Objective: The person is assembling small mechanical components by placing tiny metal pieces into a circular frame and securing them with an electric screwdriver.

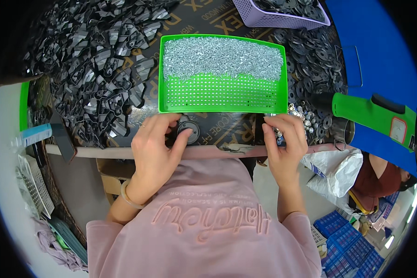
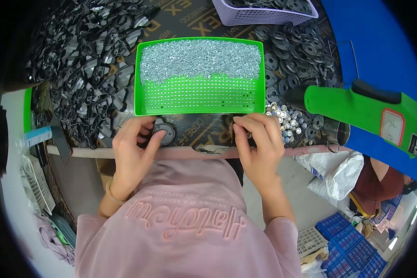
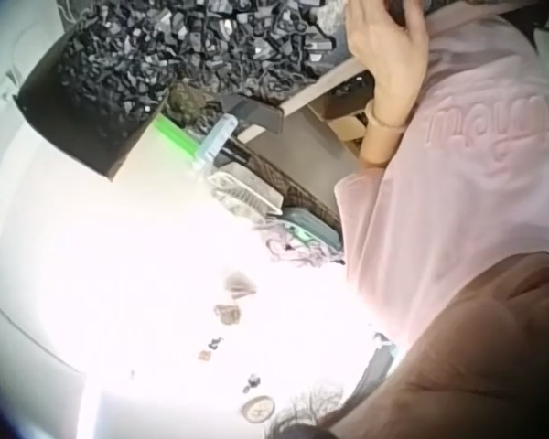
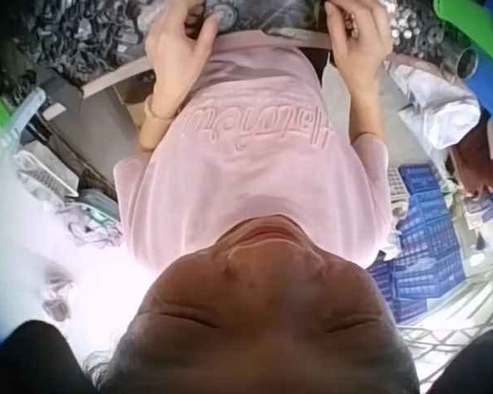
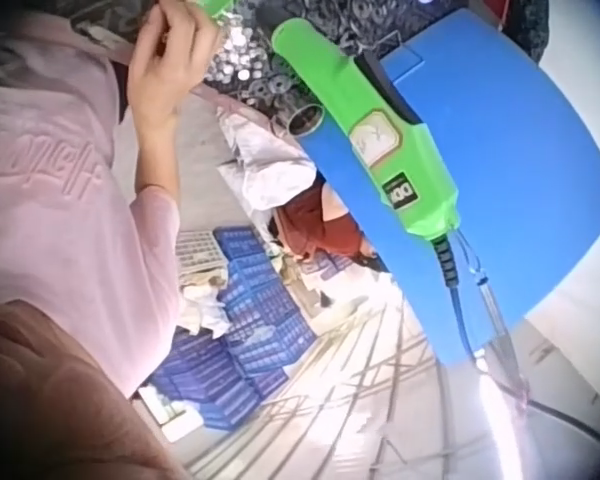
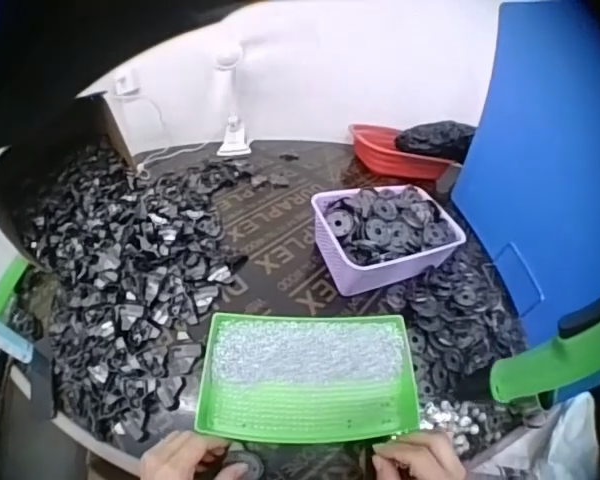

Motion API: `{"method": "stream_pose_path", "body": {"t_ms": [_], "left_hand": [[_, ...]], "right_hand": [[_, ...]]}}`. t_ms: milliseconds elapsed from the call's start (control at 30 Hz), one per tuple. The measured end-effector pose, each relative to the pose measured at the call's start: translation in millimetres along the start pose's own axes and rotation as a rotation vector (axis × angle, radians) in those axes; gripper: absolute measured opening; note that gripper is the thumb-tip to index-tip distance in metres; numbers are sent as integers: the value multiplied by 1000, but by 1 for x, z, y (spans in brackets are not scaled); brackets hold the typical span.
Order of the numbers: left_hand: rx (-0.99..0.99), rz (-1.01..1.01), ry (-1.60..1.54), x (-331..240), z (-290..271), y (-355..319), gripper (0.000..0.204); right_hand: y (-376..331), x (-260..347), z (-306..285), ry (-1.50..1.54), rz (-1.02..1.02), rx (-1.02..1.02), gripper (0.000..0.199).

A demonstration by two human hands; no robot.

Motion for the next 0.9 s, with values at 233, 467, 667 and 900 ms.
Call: {"method": "stream_pose_path", "body": {"t_ms": [233, 467, 667, 900], "left_hand": [[-93, -99, -56, 14, -26, -1, 19], [-390, 64, 326, 27, -94, 15, 10], [-323, 272, 535, 7, -91, 50, 17], [-170, 247, 578, 17, -53, 86, 39]], "right_hand": [[10, -10, -4, -32, 96, 1, 18], [15, 35, 24, 1357, 438, 217, 59], [38, 147, 19, 2319, 79, 352, 77], [40, 163, 14, 2326, -117, 1055, 87]]}}
Point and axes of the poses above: each hand's wrist, its own y-axis towards the middle knuckle, its own z-axis out of the palm, x = y × z, the point moved 9 cm from there along y, towards the middle knuckle, and after that the axes turned 3 degrees about -y, right-handed, at the moved point
